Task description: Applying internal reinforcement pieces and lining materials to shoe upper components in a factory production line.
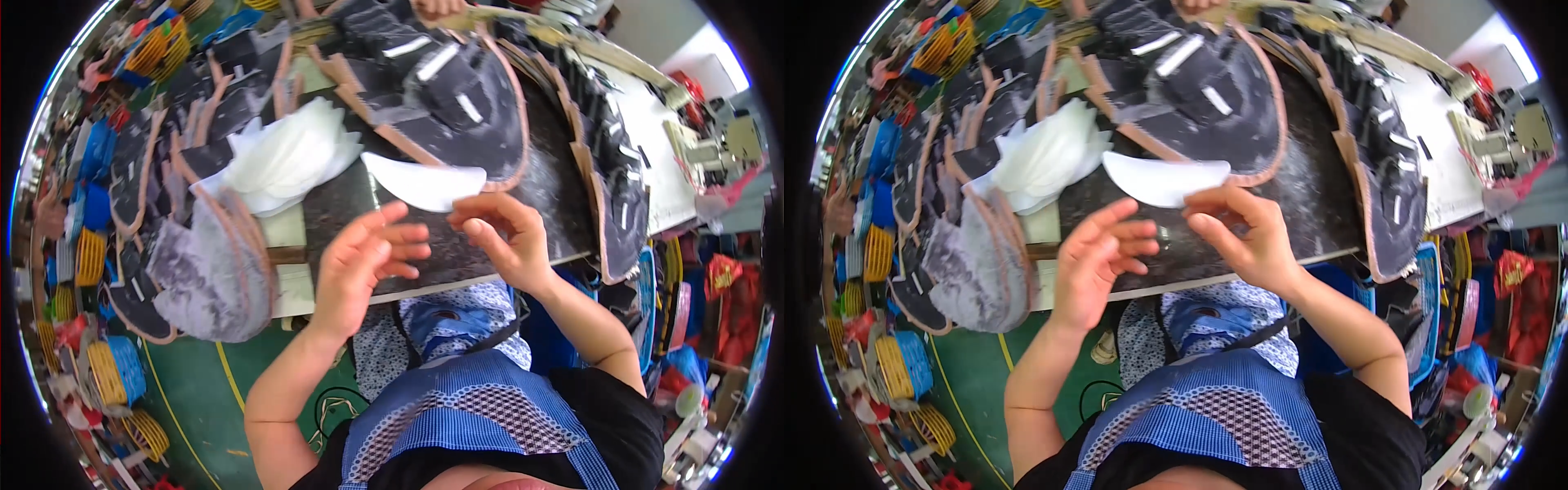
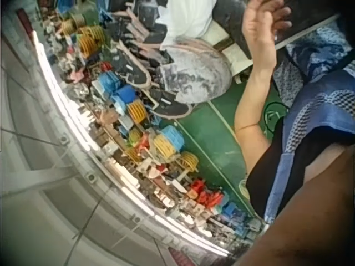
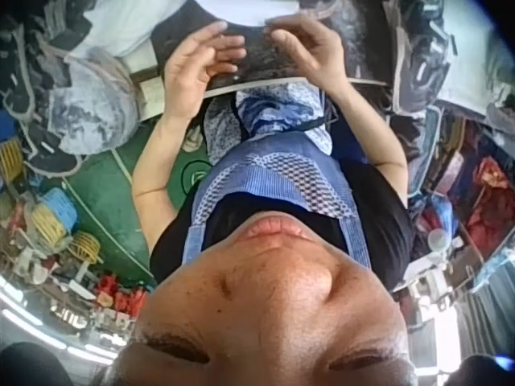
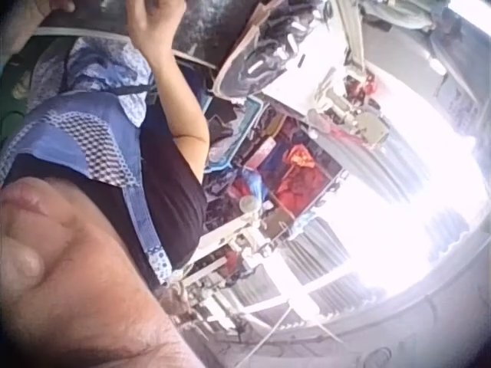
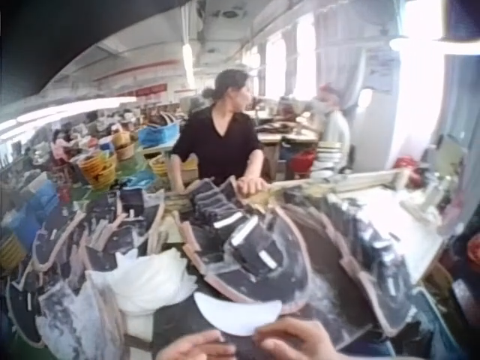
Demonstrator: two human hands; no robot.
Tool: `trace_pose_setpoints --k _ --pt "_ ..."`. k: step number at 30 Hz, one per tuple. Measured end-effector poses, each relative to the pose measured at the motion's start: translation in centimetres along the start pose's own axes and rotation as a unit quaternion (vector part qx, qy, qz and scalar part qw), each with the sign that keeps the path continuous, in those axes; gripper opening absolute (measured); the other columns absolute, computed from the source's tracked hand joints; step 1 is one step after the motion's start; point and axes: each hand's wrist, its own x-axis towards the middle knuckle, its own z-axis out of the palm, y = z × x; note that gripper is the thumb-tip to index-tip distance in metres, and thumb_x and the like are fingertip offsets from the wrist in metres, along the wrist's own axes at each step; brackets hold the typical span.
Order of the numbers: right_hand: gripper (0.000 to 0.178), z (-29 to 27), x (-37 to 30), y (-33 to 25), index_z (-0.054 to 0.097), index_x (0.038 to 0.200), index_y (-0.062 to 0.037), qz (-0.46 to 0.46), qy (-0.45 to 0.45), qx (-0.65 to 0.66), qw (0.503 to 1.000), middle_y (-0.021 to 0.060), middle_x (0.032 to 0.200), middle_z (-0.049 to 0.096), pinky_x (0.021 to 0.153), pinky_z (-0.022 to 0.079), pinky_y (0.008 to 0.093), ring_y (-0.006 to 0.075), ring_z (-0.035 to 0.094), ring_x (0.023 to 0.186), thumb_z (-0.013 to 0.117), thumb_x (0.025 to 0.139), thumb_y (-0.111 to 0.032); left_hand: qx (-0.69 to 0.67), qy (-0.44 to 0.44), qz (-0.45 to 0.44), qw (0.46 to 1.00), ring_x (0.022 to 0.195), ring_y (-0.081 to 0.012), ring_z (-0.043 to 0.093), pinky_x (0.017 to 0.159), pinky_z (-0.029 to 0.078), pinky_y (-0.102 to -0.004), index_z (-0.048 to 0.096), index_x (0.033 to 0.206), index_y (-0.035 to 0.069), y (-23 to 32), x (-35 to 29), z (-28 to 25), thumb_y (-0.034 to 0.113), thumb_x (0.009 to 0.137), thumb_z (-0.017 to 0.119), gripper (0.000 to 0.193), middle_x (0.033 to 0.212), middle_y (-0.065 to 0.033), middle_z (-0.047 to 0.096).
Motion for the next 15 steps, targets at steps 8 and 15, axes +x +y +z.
trace_pose_setpoints --k 8,15 --pt "0.021 -6.3 -4.5 2.7 0.065 0.111 0.0036 0.140 0.016 0.042 0.989 0.0102 0.098 0.071 0.074 0.056 0.0267 0.0143 0.068 0.086 0.066 0.098 -0.012 0.409 0.099 0.076 0.904 0.096 -0.0214 0.063 0.082 0.053 -0.0344 0.058 0.110 0.002 -4.3 3.5 2.1 0.026 0.086 0.080 0.040 0.112 -0.0123 0.061" --pt "0.053 -6.7 -2.0 3.1 0.061 0.115 -0.0022 -0.018 0.007 -0.352 0.936 0.0159 0.112 0.055 0.091 0.050 0.0428 0.0344 0.057 0.109 0.081 0.076 -0.033 0.714 -0.040 0.176 0.676 0.122 -0.0353 0.048 0.109 0.034 -0.0459 0.036 0.152 0.008 -3.0 7.4 2.2 0.038 0.072 0.087 0.100 0.129 -0.0175 0.053"
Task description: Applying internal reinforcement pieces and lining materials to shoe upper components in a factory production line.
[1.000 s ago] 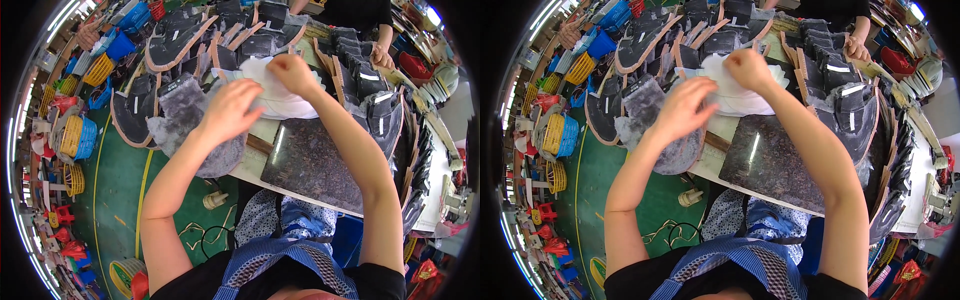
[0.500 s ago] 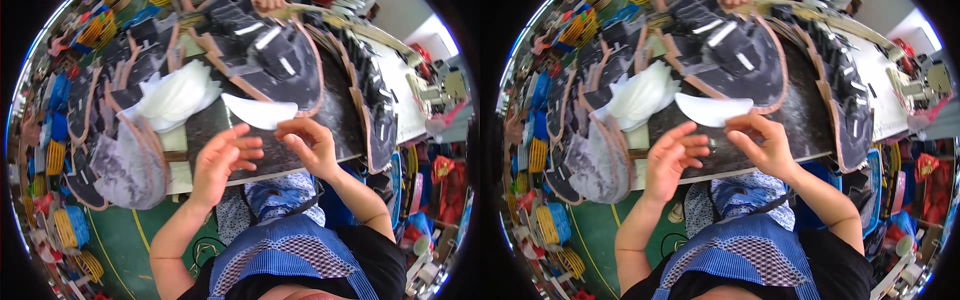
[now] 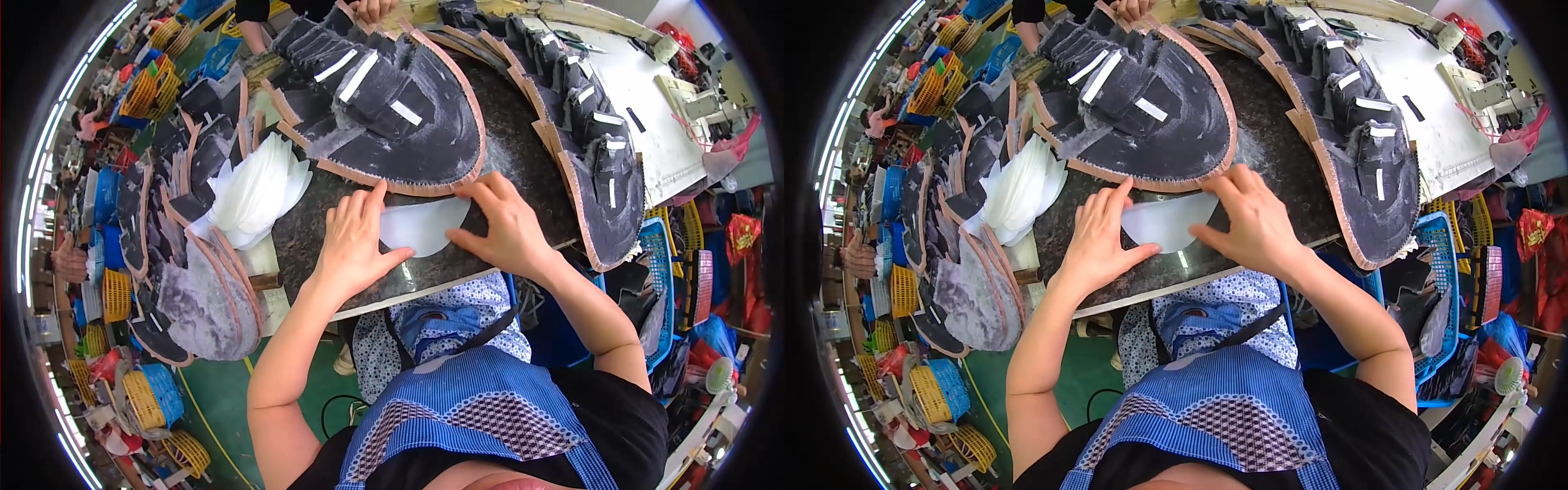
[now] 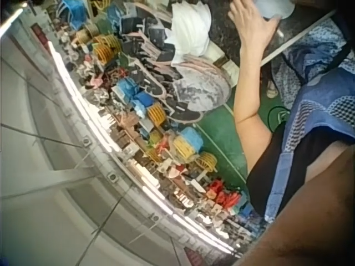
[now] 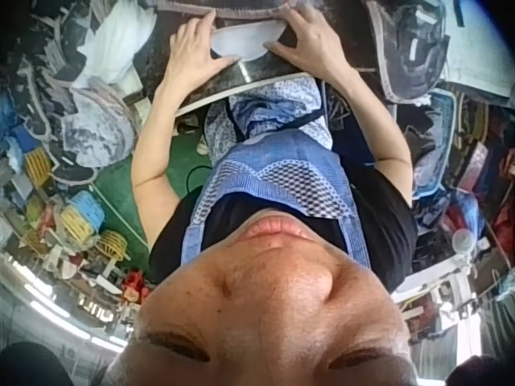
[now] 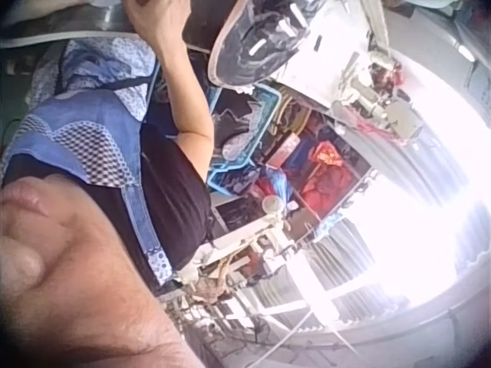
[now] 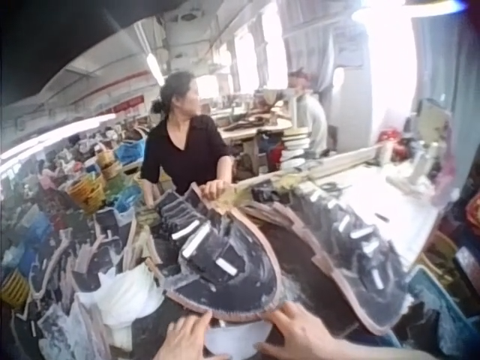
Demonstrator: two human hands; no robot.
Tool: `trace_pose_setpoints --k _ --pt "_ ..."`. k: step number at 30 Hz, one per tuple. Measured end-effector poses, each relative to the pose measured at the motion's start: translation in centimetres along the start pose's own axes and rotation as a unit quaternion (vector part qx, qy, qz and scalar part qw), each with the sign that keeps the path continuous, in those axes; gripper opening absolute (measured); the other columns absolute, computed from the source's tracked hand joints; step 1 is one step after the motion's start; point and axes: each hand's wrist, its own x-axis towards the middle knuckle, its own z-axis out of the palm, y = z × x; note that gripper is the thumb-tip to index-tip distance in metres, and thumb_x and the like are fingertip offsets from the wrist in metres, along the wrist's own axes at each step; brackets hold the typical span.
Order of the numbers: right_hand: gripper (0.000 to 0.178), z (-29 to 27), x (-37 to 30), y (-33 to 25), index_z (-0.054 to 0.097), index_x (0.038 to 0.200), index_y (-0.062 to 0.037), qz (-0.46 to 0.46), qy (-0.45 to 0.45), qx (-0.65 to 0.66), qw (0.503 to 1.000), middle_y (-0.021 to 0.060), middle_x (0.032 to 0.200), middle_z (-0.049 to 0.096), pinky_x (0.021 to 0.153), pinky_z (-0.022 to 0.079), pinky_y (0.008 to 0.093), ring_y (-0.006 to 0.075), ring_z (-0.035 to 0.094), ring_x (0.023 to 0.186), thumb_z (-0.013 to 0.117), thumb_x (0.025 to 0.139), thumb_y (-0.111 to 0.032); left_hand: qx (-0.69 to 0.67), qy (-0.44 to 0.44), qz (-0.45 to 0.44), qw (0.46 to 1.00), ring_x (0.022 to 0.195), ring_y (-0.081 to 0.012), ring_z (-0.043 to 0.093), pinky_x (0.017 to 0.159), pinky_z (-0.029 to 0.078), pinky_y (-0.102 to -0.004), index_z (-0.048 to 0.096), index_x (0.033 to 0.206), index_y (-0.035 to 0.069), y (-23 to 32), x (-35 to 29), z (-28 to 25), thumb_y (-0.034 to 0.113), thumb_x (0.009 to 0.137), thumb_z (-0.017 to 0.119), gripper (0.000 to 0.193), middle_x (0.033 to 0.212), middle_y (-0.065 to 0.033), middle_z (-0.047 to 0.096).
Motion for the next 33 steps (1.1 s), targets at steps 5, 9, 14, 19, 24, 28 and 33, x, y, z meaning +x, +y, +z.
trace_pose_setpoints --k 5,9,14,19,24,28,33 --pt "0.058 -0.5 0.9 -0.5 0.058 0.120 -0.0028 -0.009 -0.080 -0.043 0.996 0.0189 0.122 0.051 0.100 0.046 0.0416 0.0333 0.052 0.119 0.084 0.074 -0.026 -0.011 -0.151 -0.034 0.988 0.098 -0.0292 0.058 0.092 0.040 -0.0407 0.064 0.112 0.005 1.2 0.5 -1.8 0.034 0.075 0.084 0.051 0.090 -0.0086 0.060" --pt "0.047 -2.4 0.6 0.4 0.061 0.117 -0.0027 0.044 -0.104 0.194 0.975 0.0115 0.109 0.062 0.087 0.051 0.0332 0.0207 0.061 0.097 0.082 0.081 -0.023 -0.246 -0.171 -0.076 0.951 0.080 -0.0340 0.063 0.070 0.049 -0.0412 0.063 0.090 0.002 3.2 -0.9 -3.4 0.028 0.081 0.080 0.032 0.087 -0.0130 0.064" --pt "0.020 -6.7 3.9 2.2 0.073 0.097 -0.0025 0.100 -0.132 0.372 0.913 0.0020 0.081 0.068 0.065 0.048 0.0229 0.0071 0.059 0.073 0.076 0.090 -0.021 -0.358 -0.033 -0.083 0.930 0.073 -0.0129 0.065 0.066 0.052 -0.0331 0.063 0.087 0.002 4.5 3.0 -3.2 0.024 0.088 0.079 0.028 0.076 -0.0065 0.065" --pt "0.025 -5.4 10.4 7.5 0.071 0.089 0.0029 0.018 -0.027 0.155 0.987 0.0074 0.080 0.068 0.068 0.049 0.0297 0.0143 0.062 0.073 0.075 0.087 -0.022 -0.322 -0.050 -0.176 0.929 0.058 -0.0080 0.061 0.053 0.048 -0.0232 0.066 0.084 0.001 1.8 9.6 -1.8 0.023 0.093 0.074 0.025 0.070 -0.0018 0.067" --pt "0.026 -3.2 11.0 10.4 0.071 0.089 0.0018 0.004 -0.042 0.149 0.988 0.0090 0.082 0.069 0.070 0.051 0.0324 0.0183 0.065 0.076 0.078 0.083 -0.022 -0.171 -0.065 -0.178 0.967 0.056 -0.0086 0.062 0.054 0.049 -0.0256 0.066 0.078 0.000 1.6 9.5 0.5 0.028 0.091 0.074 0.032 0.065 -0.0049 0.067" --pt "0.026 -3.3 11.1 10.4 0.070 0.089 0.0019 0.014 -0.056 0.137 0.989 0.0098 0.081 0.069 0.070 0.051 0.0322 0.0182 0.065 0.075 0.077 0.084 -0.022 -0.148 -0.059 -0.166 0.973 0.056 -0.0092 0.063 0.055 0.048 -0.0266 0.066 0.077 0.001 1.5 9.6 1.0 0.029 0.091 0.074 0.033 0.066 -0.0056 0.068" --pt "0.019 -2.7 11.0 10.1 0.068 0.086 -0.0004 -0.069 -0.023 0.054 0.996 0.0082 0.089 0.064 0.069 0.053 0.0362 0.0247 0.065 0.082 0.077 0.080 -0.016 -0.014 -0.024 -0.108 0.994 0.059 -0.0183 0.064 0.055 0.049 -0.0327 0.067 0.088 0.005 2.2 9.6 1.4 0.028 0.088 0.076 0.024 0.068 -0.0055 0.066"
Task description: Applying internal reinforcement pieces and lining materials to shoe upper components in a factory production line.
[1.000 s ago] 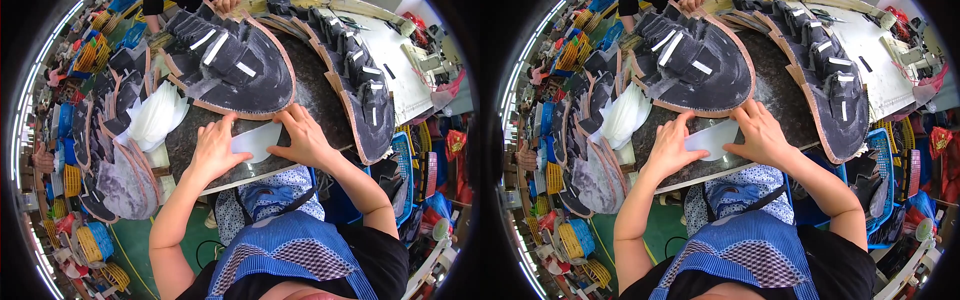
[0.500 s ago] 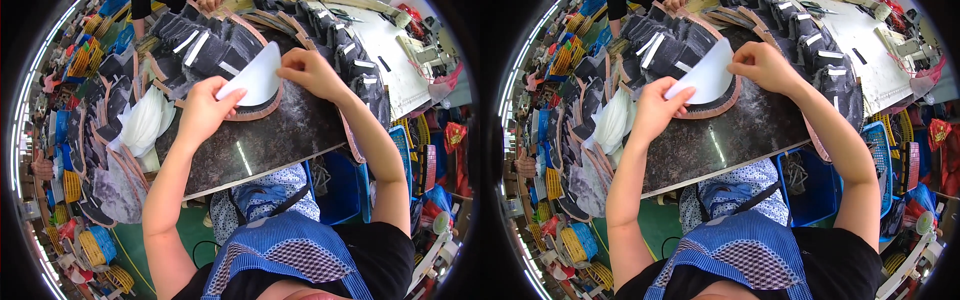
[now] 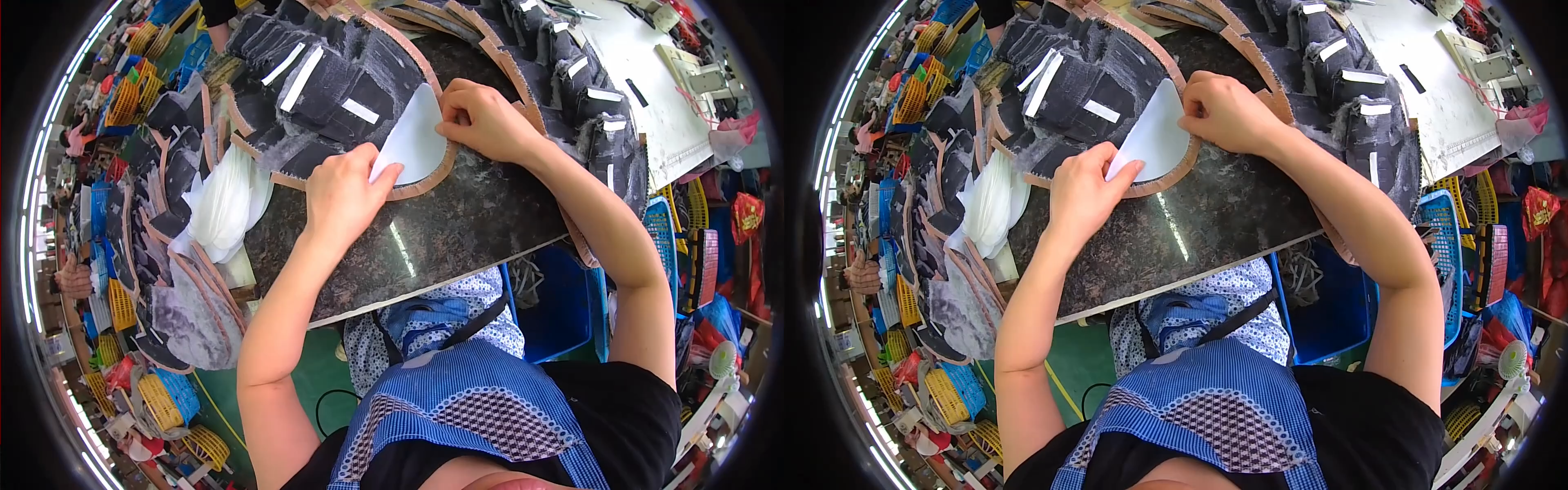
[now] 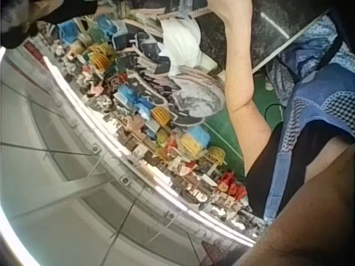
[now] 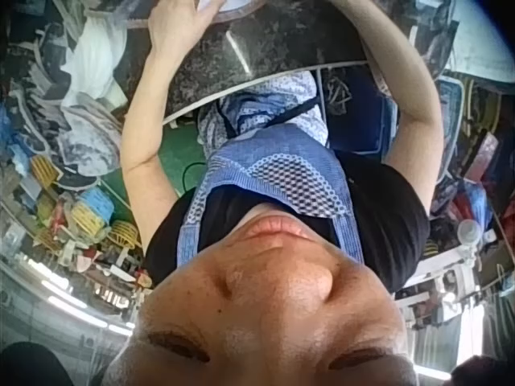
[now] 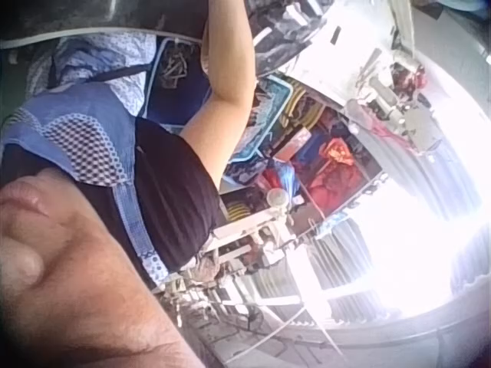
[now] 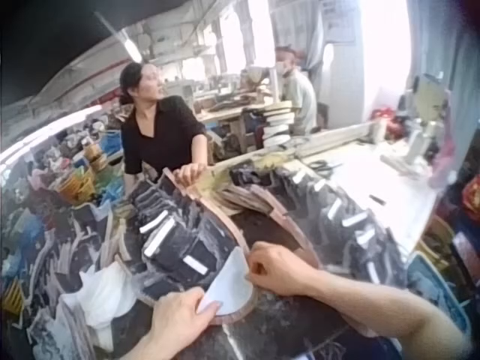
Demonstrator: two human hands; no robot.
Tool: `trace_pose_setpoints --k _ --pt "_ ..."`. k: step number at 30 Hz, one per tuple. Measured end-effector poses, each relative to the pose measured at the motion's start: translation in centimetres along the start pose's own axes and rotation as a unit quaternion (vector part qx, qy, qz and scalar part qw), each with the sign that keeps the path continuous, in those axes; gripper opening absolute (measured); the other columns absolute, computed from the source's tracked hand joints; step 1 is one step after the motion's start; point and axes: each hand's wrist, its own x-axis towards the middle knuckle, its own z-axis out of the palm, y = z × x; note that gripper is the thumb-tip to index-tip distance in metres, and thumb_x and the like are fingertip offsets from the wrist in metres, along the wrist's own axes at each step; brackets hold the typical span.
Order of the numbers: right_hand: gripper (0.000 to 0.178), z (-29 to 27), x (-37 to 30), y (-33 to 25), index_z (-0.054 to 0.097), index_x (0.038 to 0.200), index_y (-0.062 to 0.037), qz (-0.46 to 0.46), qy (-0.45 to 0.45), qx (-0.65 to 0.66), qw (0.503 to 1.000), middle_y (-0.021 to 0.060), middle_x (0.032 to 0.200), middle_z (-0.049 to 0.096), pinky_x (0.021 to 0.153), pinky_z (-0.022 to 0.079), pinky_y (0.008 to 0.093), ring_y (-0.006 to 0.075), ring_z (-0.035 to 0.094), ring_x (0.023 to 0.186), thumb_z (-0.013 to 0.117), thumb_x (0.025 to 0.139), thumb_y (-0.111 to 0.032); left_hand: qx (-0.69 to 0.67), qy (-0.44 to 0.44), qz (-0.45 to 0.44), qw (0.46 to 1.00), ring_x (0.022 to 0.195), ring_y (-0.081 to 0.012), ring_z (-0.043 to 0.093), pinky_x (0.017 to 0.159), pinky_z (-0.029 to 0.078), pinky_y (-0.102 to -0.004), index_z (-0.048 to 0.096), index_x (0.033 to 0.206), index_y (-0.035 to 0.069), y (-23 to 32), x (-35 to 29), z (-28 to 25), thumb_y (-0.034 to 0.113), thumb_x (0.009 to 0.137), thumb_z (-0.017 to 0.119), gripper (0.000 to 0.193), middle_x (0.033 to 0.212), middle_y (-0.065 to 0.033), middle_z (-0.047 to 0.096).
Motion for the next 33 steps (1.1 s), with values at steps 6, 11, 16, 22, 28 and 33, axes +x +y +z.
trace_pose_setpoints --k 6,11,16,22,28,33 --pt "0.022 1.0 0.1 -3.8 0.069 0.092 -0.0098 -0.192 0.020 -0.253 0.948 0.0032 0.095 0.063 0.070 0.058 0.0371 0.0238 0.064 0.096 0.076 0.072 -0.012 0.139 0.093 0.226 0.960 0.097 -0.0242 0.059 0.081 0.046 -0.0403 0.066 0.099 0.011 -0.3 -2.0 1.0 0.015 0.076 0.078 0.026 0.100 -0.0056 0.058" --pt "0.019 -2.6 5.5 -6.0 0.073 0.099 -0.0038 -0.053 0.062 0.028 0.996 0.0101 0.097 0.071 0.074 0.054 0.0336 0.0219 0.069 0.082 0.068 0.084 -0.013 -0.072 0.198 0.119 0.970 0.097 -0.0275 0.063 0.082 0.052 -0.0380 0.065 0.102 0.006 -1.5 -2.4 -2.2 0.010 0.079 0.078 0.027 0.107 -0.0087 0.060" --pt "0.035 0.2 10.4 -8.5 0.067 0.111 0.0000 0.044 -0.012 0.182 0.982 0.0106 0.093 0.071 0.062 0.053 0.0276 0.0133 0.068 0.068 0.076 0.088 -0.026 -0.333 0.268 -0.043 0.903 0.087 -0.0178 0.065 0.078 0.053 -0.0295 0.044 0.134 0.002 -3.9 -0.2 -3.9 0.014 0.088 0.078 0.059 0.103 -0.0140 0.065" --pt "0.020 -2.6 2.8 -13.1 0.063 0.093 0.0016 0.051 -0.022 0.305 0.951 0.0015 0.072 0.063 0.048 0.044 0.0193 0.0075 0.062 0.057 0.070 0.095 -0.017 -0.649 0.239 -0.071 0.719 0.085 -0.0079 0.062 0.079 0.049 -0.0207 0.050 0.125 0.002 -1.0 -4.5 -3.7 0.007 0.088 0.079 0.048 0.095 -0.0066 0.070" --pt "0.028 -3.3 -1.5 -17.2 0.068 0.097 0.0023 0.166 -0.011 0.338 0.926 0.0018 0.074 0.066 0.044 0.040 0.0171 0.0067 0.065 0.058 0.072 0.096 -0.026 -0.704 0.255 -0.011 0.663 0.089 -0.0100 0.066 0.082 0.052 -0.0219 0.048 0.121 0.003 1.8 -7.6 -5.6 -0.003 0.087 0.077 0.045 0.100 -0.0101 0.069" --pt "0.026 -0.7 -0.8 -20.9 0.069 0.091 0.0009 0.167 -0.038 0.367 0.914 -0.0015 0.065 0.062 0.041 0.035 0.0178 0.0037 0.055 0.047 0.071 0.097 -0.025 -0.683 0.288 0.014 0.671 0.088 -0.0112 0.067 0.083 0.054 -0.0231 0.045 0.118 0.005 1.1 -10.0 -7.5 -0.007 0.089 0.072 0.041 0.103 -0.0114 0.068"
